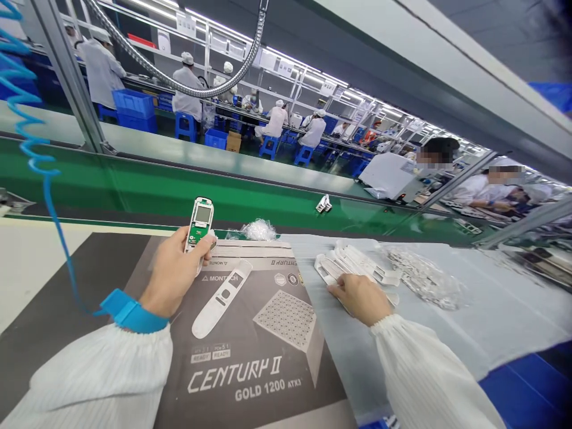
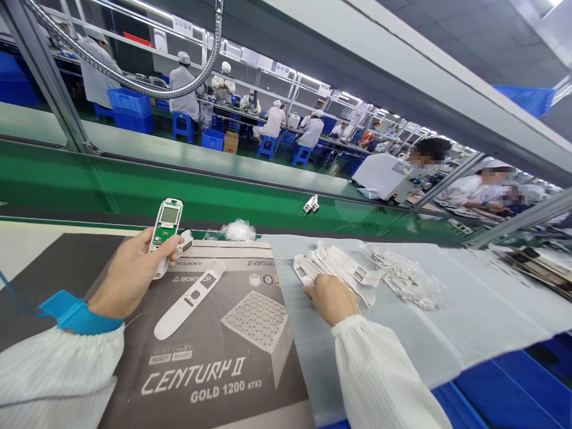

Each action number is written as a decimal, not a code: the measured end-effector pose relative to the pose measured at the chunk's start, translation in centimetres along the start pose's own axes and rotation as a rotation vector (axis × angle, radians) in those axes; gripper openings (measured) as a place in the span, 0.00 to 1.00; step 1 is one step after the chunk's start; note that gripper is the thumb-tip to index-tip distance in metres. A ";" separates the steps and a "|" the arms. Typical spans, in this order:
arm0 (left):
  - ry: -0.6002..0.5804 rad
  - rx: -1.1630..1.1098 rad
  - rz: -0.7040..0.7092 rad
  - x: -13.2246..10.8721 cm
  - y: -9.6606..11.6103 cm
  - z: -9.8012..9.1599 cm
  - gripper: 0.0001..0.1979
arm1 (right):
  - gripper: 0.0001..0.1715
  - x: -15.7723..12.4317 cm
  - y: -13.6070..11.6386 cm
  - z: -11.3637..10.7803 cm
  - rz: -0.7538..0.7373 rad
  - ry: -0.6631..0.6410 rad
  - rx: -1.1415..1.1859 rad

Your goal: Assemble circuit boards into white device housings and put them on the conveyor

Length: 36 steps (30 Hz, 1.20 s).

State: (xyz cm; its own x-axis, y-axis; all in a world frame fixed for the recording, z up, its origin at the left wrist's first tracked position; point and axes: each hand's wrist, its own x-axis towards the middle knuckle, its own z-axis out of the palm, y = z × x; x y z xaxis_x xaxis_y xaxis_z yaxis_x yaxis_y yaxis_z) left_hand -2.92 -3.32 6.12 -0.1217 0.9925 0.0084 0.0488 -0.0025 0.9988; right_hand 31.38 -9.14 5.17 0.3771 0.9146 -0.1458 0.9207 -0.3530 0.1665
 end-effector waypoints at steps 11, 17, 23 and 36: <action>-0.059 -0.040 -0.051 -0.2 0.3 0.0 0.16 | 0.15 1.4 0.9 0.8 0.047 0.057 0.253; -0.105 -0.086 -0.037 -0.2 0.4 0.1 0.17 | 0.24 0.5 0.6 -1.4 -0.101 -0.224 0.773; -0.148 -0.095 0.017 -0.6 -0.4 1.1 0.26 | 0.26 -0.5 -6.4 -3.6 -0.244 -0.275 1.389; -0.159 0.128 0.249 -1.2 -2.0 2.3 0.16 | 0.22 -1.0 -18.9 -0.3 -0.578 -0.508 2.046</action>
State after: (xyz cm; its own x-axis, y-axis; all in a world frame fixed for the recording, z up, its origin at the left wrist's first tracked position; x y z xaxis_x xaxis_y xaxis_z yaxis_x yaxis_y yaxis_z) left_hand -0.54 -4.27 4.04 0.0654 0.9701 0.2338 0.1837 -0.2420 0.9527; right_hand 13.63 -3.31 2.47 -0.2317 0.9727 -0.0146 -0.4136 -0.1121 -0.9035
